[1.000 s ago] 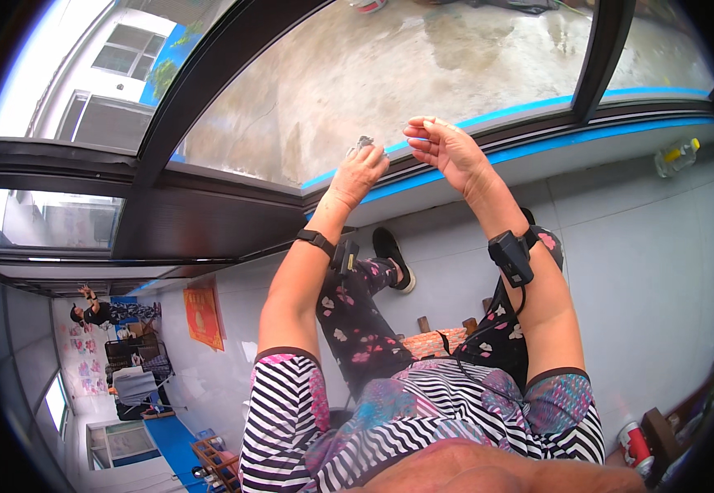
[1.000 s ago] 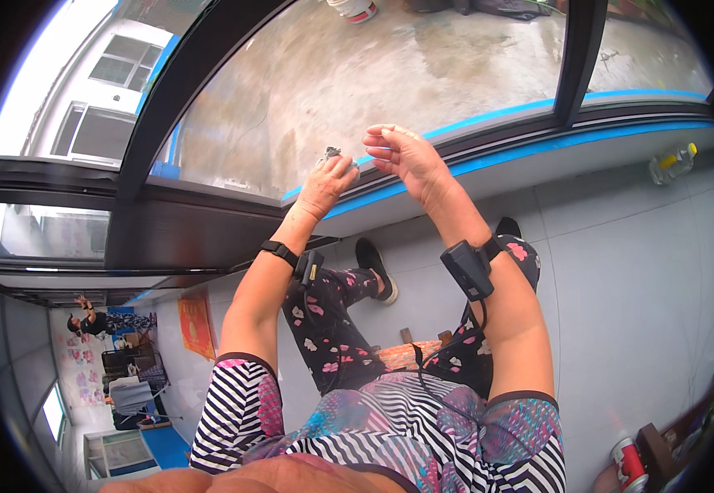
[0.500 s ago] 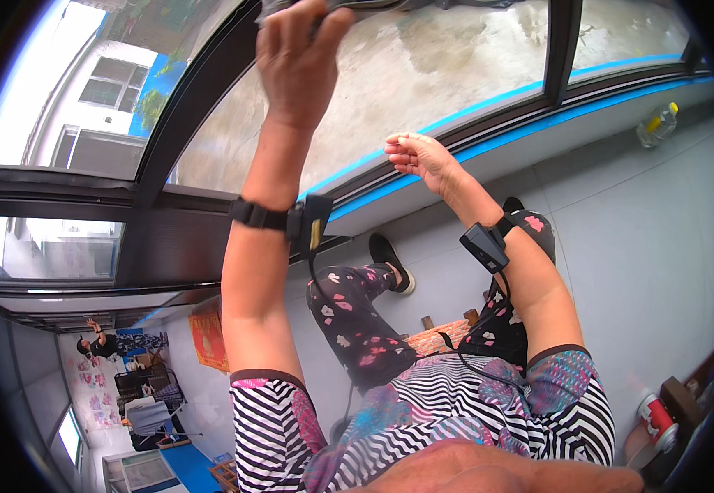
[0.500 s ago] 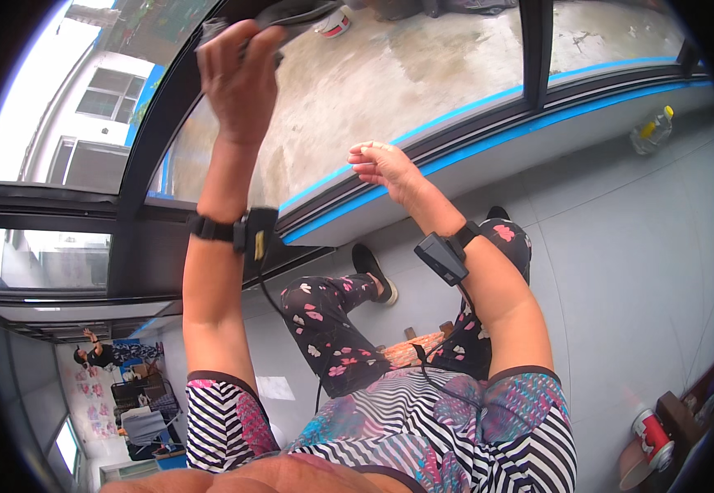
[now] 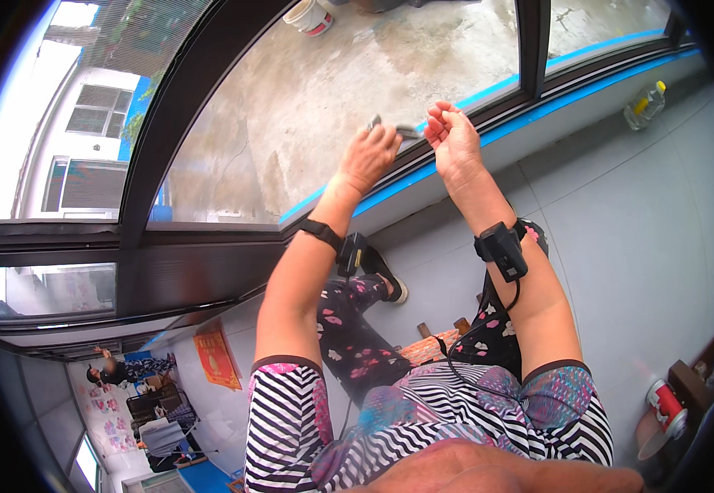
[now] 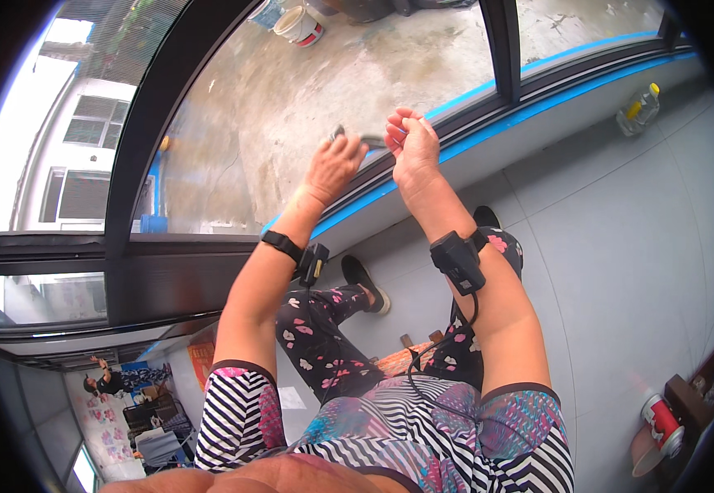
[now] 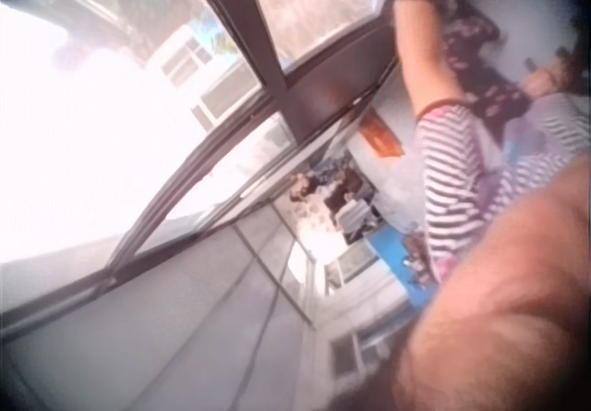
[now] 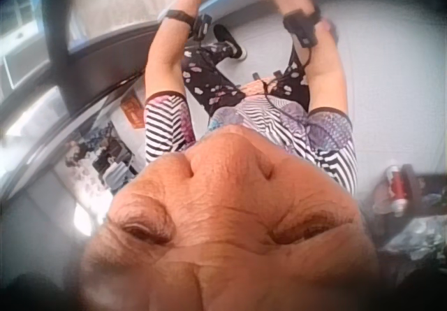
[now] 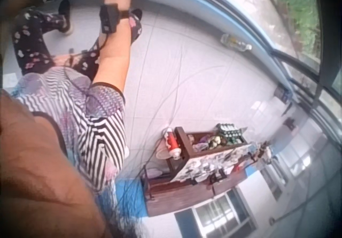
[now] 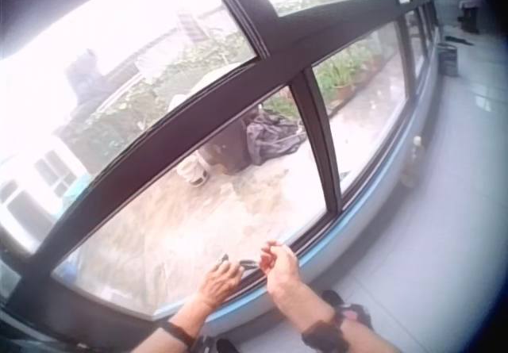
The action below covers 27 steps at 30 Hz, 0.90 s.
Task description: The person cleans a large window and its frame using a cloth. They wipe the glass surface and the frame edges, then climb onto a small stool to reach higher sections of the window. The person continues wiping the window and frame with the cloth throughout the video.
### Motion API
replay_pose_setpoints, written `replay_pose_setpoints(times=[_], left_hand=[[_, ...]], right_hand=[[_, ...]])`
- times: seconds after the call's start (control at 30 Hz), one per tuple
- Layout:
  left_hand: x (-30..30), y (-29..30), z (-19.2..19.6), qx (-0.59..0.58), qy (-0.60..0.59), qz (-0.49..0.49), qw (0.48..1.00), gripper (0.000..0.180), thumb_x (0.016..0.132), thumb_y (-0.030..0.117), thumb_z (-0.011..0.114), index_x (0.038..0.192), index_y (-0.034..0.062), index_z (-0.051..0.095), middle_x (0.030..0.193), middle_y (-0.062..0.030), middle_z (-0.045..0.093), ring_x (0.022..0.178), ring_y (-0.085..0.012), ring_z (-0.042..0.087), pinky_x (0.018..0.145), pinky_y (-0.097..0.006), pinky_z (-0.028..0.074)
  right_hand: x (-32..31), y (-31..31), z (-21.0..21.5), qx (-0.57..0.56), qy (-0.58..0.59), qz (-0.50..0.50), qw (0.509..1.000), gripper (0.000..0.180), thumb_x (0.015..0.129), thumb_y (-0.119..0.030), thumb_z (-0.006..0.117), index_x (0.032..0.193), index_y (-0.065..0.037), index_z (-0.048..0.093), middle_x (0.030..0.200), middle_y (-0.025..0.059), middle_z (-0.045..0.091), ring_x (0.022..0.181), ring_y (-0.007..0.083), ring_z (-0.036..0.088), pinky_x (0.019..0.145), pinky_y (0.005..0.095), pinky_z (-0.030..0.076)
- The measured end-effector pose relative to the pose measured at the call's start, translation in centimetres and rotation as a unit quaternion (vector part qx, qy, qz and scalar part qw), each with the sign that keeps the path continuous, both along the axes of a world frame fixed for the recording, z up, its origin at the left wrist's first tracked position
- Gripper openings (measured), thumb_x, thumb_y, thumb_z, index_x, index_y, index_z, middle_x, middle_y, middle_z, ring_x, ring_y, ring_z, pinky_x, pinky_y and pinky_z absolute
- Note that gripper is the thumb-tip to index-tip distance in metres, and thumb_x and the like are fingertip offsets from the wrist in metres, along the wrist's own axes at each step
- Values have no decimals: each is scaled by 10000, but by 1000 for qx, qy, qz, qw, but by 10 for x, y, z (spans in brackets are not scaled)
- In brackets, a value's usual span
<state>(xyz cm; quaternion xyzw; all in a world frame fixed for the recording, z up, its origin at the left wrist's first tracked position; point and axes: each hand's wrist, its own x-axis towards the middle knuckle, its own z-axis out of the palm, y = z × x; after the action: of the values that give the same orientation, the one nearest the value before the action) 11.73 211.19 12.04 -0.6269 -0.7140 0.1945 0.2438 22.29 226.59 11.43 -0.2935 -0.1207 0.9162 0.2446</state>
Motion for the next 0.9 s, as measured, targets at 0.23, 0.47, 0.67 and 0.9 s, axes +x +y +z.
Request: replay_pose_setpoints(times=[0.23,0.47,0.67,0.9], left_hand=[[15,-66,-22,-20,-180,170,969,234,795,95,607,998,184,680,1004,-43,593,1030,-231,570,872,-365,453],[38,-102,119,274,-3,114,955,253,720,110,693,935,244,685,1180,8,572,1152,-227,497,939,-379,303],[12,-129,206,480,82,75,870,361,747,-19,677,1035,189,742,1041,-47,612,941,-254,564,836,-388,448],[-22,-122,128,353,97,102,925,435,808,9,658,1196,202,626,1128,-71,551,1049,-289,556,913,-399,497]], right_hand=[[-7,1,-5,-58,25,94,994,237,908,-64,519,1116,-83,630,964,47,658,805,125,615,770,313,533],[-12,-7,-16,-61,59,153,985,255,938,-43,529,1183,-49,601,1015,69,660,806,128,639,775,317,559],[-10,-12,-18,-50,53,173,982,260,936,-46,543,1191,-42,595,1026,75,664,809,128,643,775,314,561],[-18,-9,-25,-41,70,188,979,273,950,-46,548,1222,-35,572,1022,79,662,818,132,649,777,319,563]])
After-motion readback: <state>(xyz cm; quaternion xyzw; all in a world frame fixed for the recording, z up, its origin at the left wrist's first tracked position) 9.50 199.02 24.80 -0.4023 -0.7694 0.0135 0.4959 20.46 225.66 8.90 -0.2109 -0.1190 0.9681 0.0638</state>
